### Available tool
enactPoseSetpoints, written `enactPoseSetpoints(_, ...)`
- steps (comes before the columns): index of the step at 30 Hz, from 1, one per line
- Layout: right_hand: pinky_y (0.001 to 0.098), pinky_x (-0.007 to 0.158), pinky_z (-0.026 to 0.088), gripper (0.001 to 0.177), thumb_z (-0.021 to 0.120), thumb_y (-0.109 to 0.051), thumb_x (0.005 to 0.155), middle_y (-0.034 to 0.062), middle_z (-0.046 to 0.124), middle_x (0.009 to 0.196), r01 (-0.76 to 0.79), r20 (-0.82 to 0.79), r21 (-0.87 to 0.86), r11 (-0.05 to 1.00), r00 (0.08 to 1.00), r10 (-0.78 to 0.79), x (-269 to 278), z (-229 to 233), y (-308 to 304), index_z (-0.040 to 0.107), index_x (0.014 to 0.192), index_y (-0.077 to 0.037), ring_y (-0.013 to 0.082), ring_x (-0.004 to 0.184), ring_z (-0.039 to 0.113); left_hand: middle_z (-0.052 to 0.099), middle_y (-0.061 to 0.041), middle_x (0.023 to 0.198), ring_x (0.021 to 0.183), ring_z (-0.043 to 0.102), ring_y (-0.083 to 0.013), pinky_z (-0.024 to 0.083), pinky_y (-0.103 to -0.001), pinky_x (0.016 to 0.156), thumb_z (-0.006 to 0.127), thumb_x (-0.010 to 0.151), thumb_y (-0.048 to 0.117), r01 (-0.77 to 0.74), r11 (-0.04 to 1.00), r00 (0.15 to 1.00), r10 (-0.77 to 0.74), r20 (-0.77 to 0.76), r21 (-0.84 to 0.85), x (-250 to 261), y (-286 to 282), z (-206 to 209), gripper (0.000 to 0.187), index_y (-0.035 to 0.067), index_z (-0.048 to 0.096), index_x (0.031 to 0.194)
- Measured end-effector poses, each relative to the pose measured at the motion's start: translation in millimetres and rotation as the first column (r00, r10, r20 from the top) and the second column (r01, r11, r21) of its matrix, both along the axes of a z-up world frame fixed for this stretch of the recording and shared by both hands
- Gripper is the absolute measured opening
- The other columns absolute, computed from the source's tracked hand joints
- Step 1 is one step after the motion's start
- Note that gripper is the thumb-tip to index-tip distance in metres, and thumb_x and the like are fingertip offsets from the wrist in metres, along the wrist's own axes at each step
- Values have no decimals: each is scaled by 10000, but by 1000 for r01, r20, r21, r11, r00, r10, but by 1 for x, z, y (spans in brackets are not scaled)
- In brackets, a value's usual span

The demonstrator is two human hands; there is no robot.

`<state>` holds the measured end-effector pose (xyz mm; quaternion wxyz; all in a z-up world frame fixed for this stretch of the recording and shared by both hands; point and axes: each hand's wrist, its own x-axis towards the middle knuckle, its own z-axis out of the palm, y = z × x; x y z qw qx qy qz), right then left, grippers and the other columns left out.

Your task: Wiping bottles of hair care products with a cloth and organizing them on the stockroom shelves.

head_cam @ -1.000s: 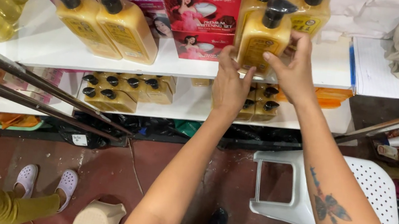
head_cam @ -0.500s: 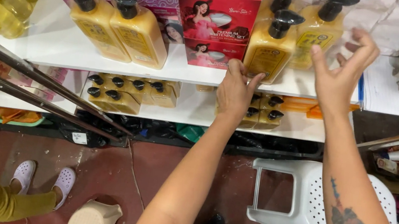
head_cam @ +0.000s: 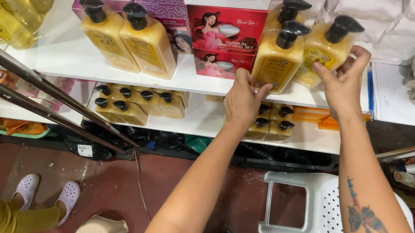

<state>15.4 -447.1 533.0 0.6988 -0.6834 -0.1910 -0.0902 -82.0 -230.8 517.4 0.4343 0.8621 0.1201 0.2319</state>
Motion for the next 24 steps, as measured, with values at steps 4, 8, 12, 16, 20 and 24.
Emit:
enactPoseSetpoints(4, 354, 1095, 550, 674, 768, 76, 996, 165, 599, 1370, 78, 84, -58, 995, 994, -73, -25, -6, -17, 262, 1409, -89, 241, 1286, 630, 623, -78, 808, 718, 646, -309, 513, -485, 651, 809, 837, 424, 10, 999, 998, -13, -66, -46, -8, 5, 7, 555, 101, 431, 1083)
enactPoseSetpoints(8, 346, 1117, 538, 683, 760, 85, 973, 138, 583, 1400, 25, -8, 14, 1000, 1000, -25, -64, -3, -41, 302, 1445, -99, 215, 1305, 614, 633, -125, 1007, 894, 651, -303, 542, -451, 780, 851, 764, 556, 86, 996, 995, -84, 59, -25, -36, 6, 16, 727, 68, 494, 1169)
enactPoseSetpoints(12, 349, 1009, 595, 713, 752, 64, 859, 79, 598, 1320, -10, -169, -136, 991, 986, -13, -99, 23, -28, 332, 1405, -121, 182, 1231, 633, 579, -195, 1273, 1162, 591, -380, 500, -480, 972, 867, 672, 614, 226, 953, 909, -281, 307, 201, -69, 0, 39, 970, 45, 478, 1354)
enactPoseSetpoints(16, 317, 921, 537, 720, 766, 78, 845, 87, 609, 1268, -95, -164, -121, 988, 984, 75, -108, 25, 6, 363, 1416, -97, 186, 1114, 617, 525, -254, 1317, 1199, 538, -436, 464, -518, 957, 890, 574, 556, 289, 918, 873, -370, 318, 273, -74, -6, 33, 1043, 18, 478, 1367)
enactPoseSetpoints(20, 322, 1017, 566, 710, 793, 36, 846, 96, 556, 1336, -157, -15, -152, 976, 988, 156, -104, 29, 39, 367, 1401, -87, 205, 1253, 585, 561, -190, 1339, 1224, 582, -377, 508, -466, 1044, 860, 799, 267, 260, 961, 875, -277, 398, 97, -60, 2, 12, 751, 41, 477, 1404)
enactPoseSetpoints(24, 386, 1082, 514, 751, 872, -13, 828, 139, 434, 1397, 34, 136, -313, 949, 991, 9, -96, 29, 60, 418, 1421, -81, 259, 1334, 540, 573, -187, 1294, 1147, 602, -369, 532, -450, 967, 825, 821, 102, 226, 974, 896, -207, 394, -2, -47, 12, 11, 656, 25, 494, 1382)
